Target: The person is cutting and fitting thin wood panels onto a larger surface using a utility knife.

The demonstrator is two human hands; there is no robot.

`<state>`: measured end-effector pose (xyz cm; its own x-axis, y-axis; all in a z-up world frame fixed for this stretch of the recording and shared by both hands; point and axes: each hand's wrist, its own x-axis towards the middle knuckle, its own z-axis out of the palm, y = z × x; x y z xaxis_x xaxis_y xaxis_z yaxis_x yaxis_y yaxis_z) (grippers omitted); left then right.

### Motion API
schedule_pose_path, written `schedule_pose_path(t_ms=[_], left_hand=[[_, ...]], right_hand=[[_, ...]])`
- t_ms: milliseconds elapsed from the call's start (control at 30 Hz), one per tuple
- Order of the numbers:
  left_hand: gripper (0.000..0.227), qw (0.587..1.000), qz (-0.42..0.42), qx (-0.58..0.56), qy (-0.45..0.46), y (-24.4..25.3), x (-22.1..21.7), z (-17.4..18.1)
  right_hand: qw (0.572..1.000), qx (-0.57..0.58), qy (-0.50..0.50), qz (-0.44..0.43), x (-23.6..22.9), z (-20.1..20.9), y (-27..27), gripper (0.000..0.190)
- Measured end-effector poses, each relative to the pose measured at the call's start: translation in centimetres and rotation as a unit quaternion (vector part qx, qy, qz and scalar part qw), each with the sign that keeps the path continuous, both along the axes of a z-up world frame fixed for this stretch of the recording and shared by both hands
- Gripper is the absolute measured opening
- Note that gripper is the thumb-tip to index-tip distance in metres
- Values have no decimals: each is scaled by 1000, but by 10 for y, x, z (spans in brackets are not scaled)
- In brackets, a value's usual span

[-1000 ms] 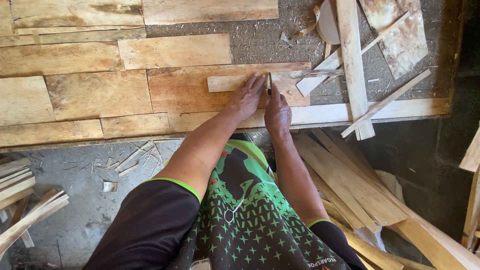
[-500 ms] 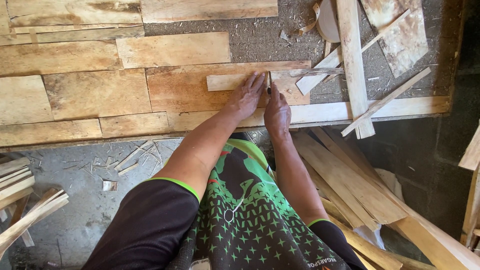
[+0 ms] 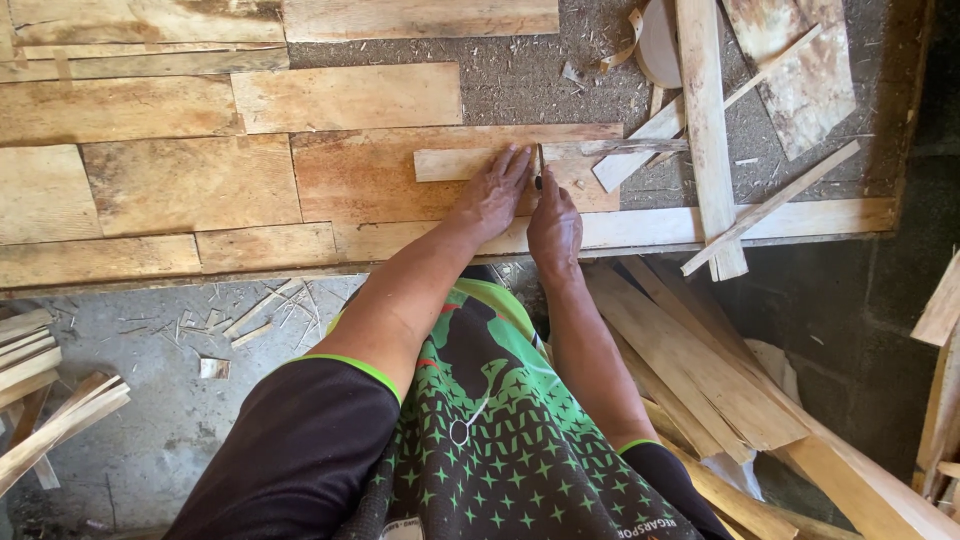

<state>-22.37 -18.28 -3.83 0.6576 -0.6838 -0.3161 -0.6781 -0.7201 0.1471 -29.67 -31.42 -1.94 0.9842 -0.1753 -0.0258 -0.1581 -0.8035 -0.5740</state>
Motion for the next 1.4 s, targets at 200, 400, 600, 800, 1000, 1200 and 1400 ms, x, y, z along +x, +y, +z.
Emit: schedule_pose_path(t_ms=[200, 400, 600, 800, 1000, 1200, 1400], left_hand=[[59, 997, 38, -72, 4, -2, -6, 0], [55, 985, 101, -126, 53, -6, -3, 6], [58, 992, 60, -107, 8, -4, -7, 0], [63, 994, 58, -97, 9, -4, -9, -7], [67, 999, 34, -35, -7, -5, -7, -9], [63, 999, 18, -31, -24, -3, -9, -10], [62, 999, 38, -36, -2, -3, -8, -3]], right_hand=[[999, -20, 39, 8, 13, 20, -2, 53], [997, -2, 71, 9, 16, 20, -8, 49], [998, -14, 58, 29, 12, 30, -5, 49], [997, 23, 64, 25, 8, 37, -8, 50], [996, 25, 81, 25, -1, 40, -11, 48], [997, 34, 63, 30, -11, 33, -20, 46], [998, 63, -7, 14, 4, 17, -8, 49]])
